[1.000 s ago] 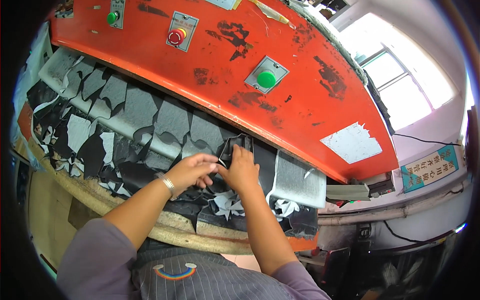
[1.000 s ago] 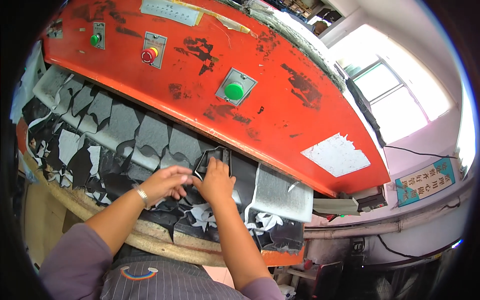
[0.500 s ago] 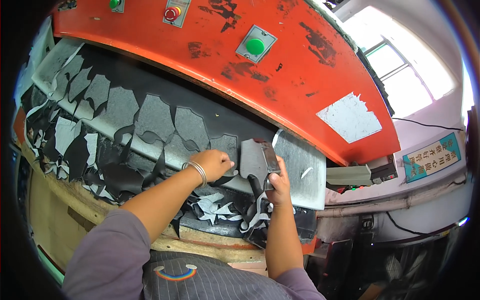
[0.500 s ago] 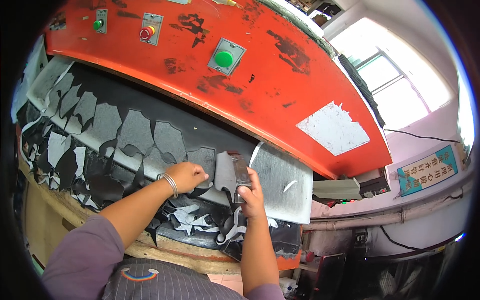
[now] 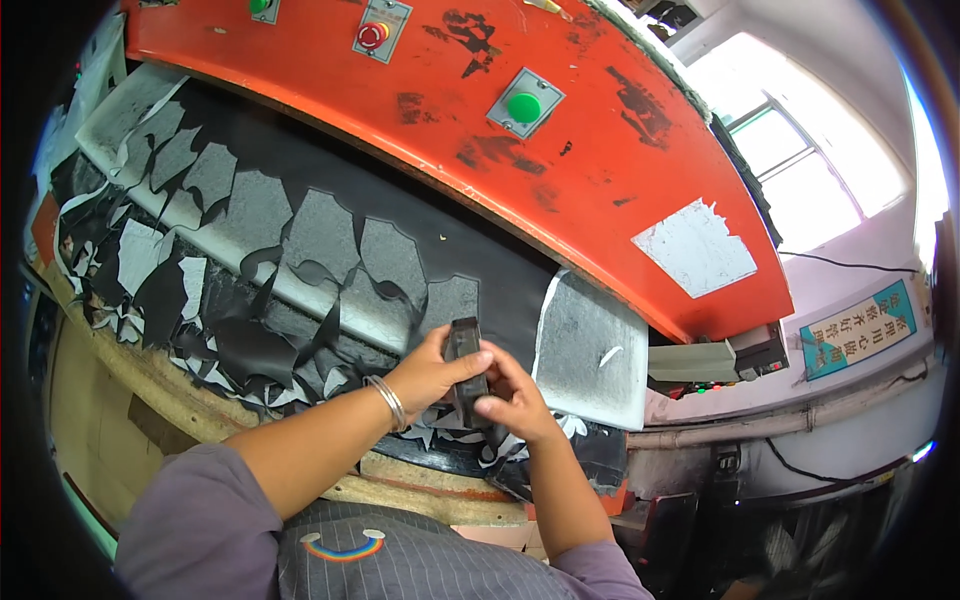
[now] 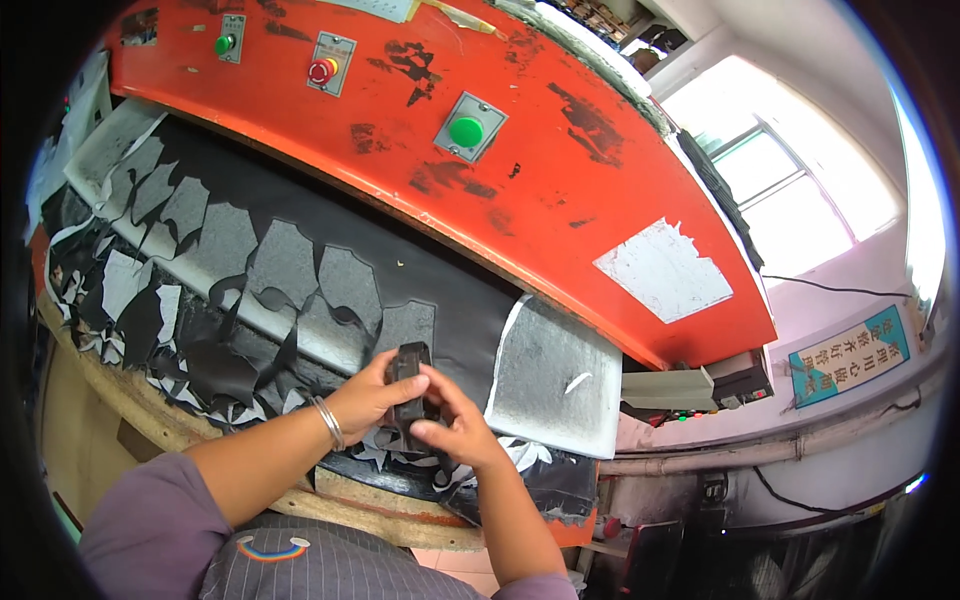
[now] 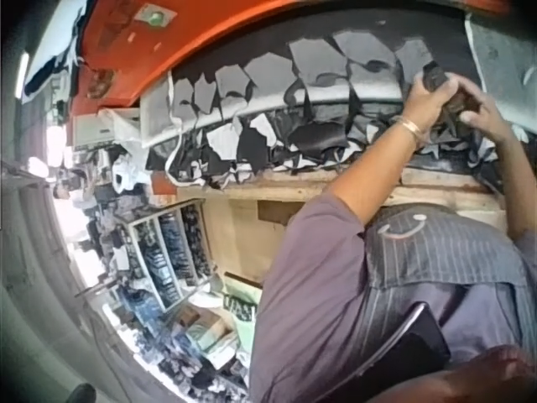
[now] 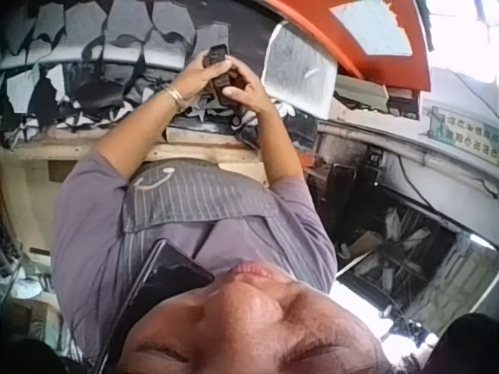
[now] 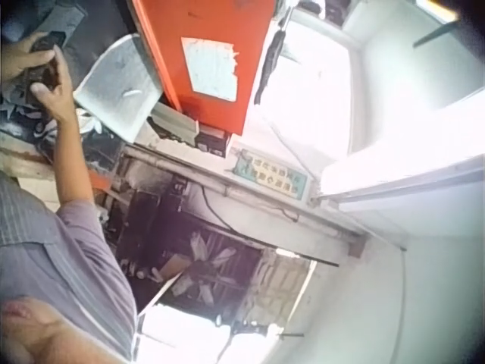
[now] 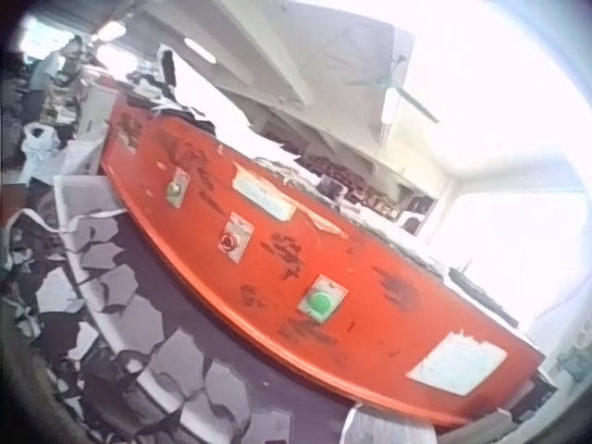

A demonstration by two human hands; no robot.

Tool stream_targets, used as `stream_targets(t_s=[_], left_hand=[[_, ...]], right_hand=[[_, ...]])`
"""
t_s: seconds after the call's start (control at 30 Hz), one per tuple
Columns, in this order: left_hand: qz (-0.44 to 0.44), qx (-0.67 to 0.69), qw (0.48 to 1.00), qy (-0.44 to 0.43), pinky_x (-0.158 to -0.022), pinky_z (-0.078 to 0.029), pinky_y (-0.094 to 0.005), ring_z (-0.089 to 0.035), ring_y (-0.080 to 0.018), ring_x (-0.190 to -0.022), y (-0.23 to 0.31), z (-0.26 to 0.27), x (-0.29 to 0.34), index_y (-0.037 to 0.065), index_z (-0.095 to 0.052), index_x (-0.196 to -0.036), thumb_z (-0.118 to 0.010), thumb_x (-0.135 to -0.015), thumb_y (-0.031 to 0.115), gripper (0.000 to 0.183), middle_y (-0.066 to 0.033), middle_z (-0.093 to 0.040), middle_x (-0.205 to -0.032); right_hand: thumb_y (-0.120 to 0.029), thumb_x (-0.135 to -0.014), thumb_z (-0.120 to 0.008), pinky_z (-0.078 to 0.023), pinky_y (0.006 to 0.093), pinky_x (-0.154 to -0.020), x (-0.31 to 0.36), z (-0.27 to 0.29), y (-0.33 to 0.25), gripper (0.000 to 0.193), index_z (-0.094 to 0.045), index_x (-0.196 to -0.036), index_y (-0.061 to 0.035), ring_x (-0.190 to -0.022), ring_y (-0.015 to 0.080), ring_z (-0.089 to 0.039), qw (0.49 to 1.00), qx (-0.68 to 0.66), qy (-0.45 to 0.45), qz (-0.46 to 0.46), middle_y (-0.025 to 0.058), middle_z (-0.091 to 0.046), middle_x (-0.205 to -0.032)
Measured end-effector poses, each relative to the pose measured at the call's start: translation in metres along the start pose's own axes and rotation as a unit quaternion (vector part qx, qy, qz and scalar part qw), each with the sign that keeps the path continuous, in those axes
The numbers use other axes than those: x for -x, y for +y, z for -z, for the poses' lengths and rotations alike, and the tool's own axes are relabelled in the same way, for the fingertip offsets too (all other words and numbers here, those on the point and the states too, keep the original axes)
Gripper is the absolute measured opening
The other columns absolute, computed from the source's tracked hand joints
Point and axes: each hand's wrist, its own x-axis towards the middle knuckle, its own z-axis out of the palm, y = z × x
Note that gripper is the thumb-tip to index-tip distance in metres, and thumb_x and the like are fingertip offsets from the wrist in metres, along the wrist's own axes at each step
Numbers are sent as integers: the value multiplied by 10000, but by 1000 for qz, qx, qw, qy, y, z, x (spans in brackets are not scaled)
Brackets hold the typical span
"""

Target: Using a hydraulic press with a metal die to cut shapes out of flat shoe material.

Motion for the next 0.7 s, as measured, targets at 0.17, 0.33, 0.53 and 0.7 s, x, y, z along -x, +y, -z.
stream_targets(t_s=[0.17, 0.33, 0.53, 0.7], left_hand=[[-55, -68, 996, 31, -746, -488, -265, -581, -105, -874, -18, 19, 14, 40, -473, -1215, -645, -909, 330, 455, -53, -611, -1004], [-58, -450, 890, 42, -649, -490, -322, -619, -195, -691, -35, 78, 20, 37, -602, -961, -623, -892, 235, 211, -68, -652, -788], [-201, -538, 818, 40, -778, -478, -376, -625, -307, -904, -5, 53, 12, 57, -595, -1054, -672, -812, 245, 316, -137, -649, -1020], [-350, -614, 693, 140, -779, -470, -439, -615, -342, -933, -2, 30, -46, 43, -593, -998, -672, -805, 317, 344, -162, -644, -1014]], right_hand=[[-166, -685, -789, -314, 366, -1074, 13, 12, 8, 862, -361, -1418, -13, -1252, 223, -453, 997, 63, -46, -13, 115, -461, -1358], [-258, -645, -784, -421, 390, -967, -12, 57, -11, 734, -518, -1312, -106, -1096, 297, -548, 891, 453, -23, 18, 149, -591, -1155], [-235, -638, -781, -438, 381, -956, -15, 82, -19, 713, -534, -1291, -88, -1091, 296, -571, 915, 404, 25, 0, 165, -585, -1188], [-214, -655, -786, -421, 367, -994, -10, 51, -22, 753, -489, -1320, -23, -1150, 259, -550, 955, 292, -48, 34, 151, -565, -1226]])
